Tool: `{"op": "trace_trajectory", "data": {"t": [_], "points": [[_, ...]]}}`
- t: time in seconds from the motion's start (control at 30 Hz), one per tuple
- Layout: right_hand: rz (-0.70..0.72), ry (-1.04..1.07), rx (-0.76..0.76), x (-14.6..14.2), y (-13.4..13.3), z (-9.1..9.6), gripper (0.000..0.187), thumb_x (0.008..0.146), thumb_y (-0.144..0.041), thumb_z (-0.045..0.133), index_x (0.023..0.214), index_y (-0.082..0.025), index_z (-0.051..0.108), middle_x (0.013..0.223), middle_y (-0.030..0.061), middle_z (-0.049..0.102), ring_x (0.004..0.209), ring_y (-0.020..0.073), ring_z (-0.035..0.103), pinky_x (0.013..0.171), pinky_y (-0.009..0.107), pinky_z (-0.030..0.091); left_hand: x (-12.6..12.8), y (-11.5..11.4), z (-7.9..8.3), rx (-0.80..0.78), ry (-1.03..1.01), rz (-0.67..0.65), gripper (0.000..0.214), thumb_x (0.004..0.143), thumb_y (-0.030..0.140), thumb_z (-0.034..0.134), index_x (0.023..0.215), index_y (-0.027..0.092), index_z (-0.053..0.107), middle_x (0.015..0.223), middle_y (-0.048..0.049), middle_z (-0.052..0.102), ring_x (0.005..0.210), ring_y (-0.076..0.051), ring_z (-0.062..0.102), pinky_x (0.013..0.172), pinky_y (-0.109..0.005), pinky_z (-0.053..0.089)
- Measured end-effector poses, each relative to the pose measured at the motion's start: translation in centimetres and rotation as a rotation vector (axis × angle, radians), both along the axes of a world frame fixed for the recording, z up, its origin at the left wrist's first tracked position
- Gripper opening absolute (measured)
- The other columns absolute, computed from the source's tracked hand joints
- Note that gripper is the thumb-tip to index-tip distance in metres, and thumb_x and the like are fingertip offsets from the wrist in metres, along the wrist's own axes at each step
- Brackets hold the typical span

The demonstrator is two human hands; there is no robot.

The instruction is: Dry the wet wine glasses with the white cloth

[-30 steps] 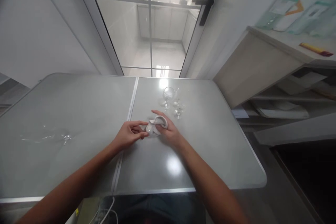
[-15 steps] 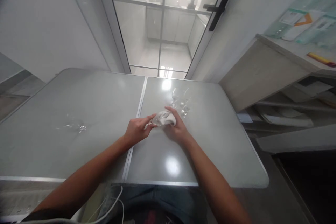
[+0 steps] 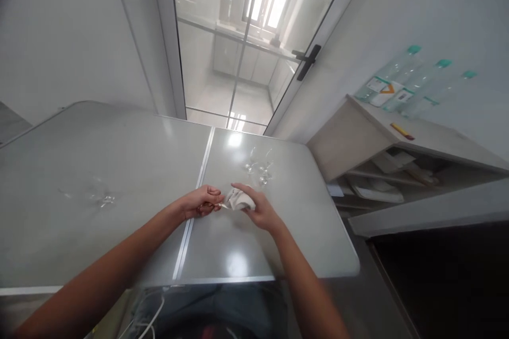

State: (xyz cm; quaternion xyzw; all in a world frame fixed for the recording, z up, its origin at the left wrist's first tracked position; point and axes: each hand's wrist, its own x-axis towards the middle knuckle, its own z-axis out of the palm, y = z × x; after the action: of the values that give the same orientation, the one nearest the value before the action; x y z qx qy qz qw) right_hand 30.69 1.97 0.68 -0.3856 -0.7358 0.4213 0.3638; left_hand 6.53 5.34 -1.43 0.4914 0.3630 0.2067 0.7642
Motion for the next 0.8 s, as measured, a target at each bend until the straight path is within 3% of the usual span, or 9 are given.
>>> {"op": "trace_trajectory", "data": {"t": [0.13,0.2,0.27,0.33,0.4,0.57,0.63,0.73,0.8], "points": [[-0.375,0.177,-0.197,-1.8,-1.3,-1.4,0.066,0.072,-0.023,0.08,0.135,-0.026,0.061,0.099,0.0009,0.068,0.082,0.0186,0.06,0.076,0.029,0.048,0.8,-1.2,-0.7,0.647,0.228,0.234,0.06,0.077,0.048,0.074,0.052,0.021,0.027,0.048,0.0055,0.034,0.047,-0.007,0.028,0.051,-0.025,0.02],[-0.451,0.249,-0.308,-2.3,-1.7,-1.6,0.072,0.067,-0.018,0.08,0.135,-0.026,0.06,0.091,-0.0018,0.065,0.075,0.0153,0.056,0.07,0.025,0.045,1.0,-1.6,-0.8,0.907,0.304,0.212,0.052,0.082,0.042,0.068,0.051,0.019,0.034,0.05,0.0048,0.034,0.05,-0.009,0.026,0.054,-0.027,0.019],[-0.437,0.265,-0.332,-2.5,-2.0,-1.2,0.073,0.065,-0.015,0.081,0.135,-0.026,0.061,0.094,-0.0016,0.064,0.078,0.0151,0.055,0.071,0.025,0.045,1.0,-1.7,-0.7,1.007,0.329,0.178,0.049,0.084,0.039,0.066,0.051,0.019,0.036,0.051,0.0046,0.035,0.051,-0.009,0.025,0.055,-0.028,0.018],[-0.397,0.26,-0.305,-2.3,-2.3,-0.7,0.067,0.067,-0.018,0.081,0.131,-0.026,0.063,0.096,-0.0007,0.063,0.081,0.0158,0.055,0.073,0.025,0.045,0.9,-1.5,-0.6,0.939,0.311,0.184,0.055,0.082,0.042,0.068,0.05,0.019,0.03,0.05,0.0058,0.03,0.05,-0.009,0.026,0.055,-0.027,0.018],[-0.377,0.261,-0.27,-2.2,-2.4,-0.3,0.056,0.072,-0.024,0.081,0.126,-0.026,0.065,0.095,-0.0005,0.062,0.081,0.0159,0.055,0.071,0.025,0.045,0.8,-1.1,-0.5,0.748,0.236,0.186,0.063,0.077,0.047,0.073,0.051,0.021,0.023,0.048,0.0068,0.027,0.049,-0.009,0.031,0.053,-0.026,0.02],[-0.293,0.2,-0.189,-1.4,-2.2,-0.7,0.046,0.082,-0.032,0.075,0.126,-0.027,0.065,0.101,0.0014,0.063,0.082,0.0171,0.055,0.071,0.026,0.045,-0.1,-0.1,-0.6,0.094,0.011,0.039,0.067,0.065,0.056,0.082,0.055,0.023,0.025,0.054,0.0013,0.054,0.039,-0.004,0.028,0.044,-0.025,0.017],[-0.267,0.168,-0.14,-1.2,-1.7,-1.0,0.047,0.079,-0.034,0.08,0.123,-0.027,0.067,0.104,0.0022,0.064,0.085,0.0182,0.057,0.075,0.028,0.046,-0.4,0.0,-0.7,-0.076,-0.049,0.0,0.063,0.065,0.057,0.082,0.055,0.022,0.031,0.06,-0.0016,0.06,0.038,-0.002,0.024,0.043,-0.025,0.014],[-0.297,0.327,-0.144,-1.5,-0.6,-1.1,0.045,0.078,-0.052,0.078,0.112,-0.025,0.07,0.101,0.003,0.067,0.087,0.0202,0.059,0.078,0.03,0.049,-0.1,-0.1,-0.9,-0.067,-0.111,0.135,0.062,0.067,0.056,0.082,0.055,0.021,0.032,0.063,-0.0024,0.063,0.038,-0.001,0.027,0.042,-0.024,0.016],[-0.3,0.508,-0.231,-2.2,0.4,-1.2,0.054,0.084,-0.071,0.061,0.106,-0.022,0.071,0.098,0.0054,0.068,0.086,0.022,0.061,0.076,0.033,0.051,0.4,-0.4,-1.1,0.06,-0.107,0.313,0.065,0.068,0.055,0.081,0.055,0.022,0.026,0.059,-0.0003,0.06,0.038,-0.003,0.033,0.042,-0.023,0.02]]}}
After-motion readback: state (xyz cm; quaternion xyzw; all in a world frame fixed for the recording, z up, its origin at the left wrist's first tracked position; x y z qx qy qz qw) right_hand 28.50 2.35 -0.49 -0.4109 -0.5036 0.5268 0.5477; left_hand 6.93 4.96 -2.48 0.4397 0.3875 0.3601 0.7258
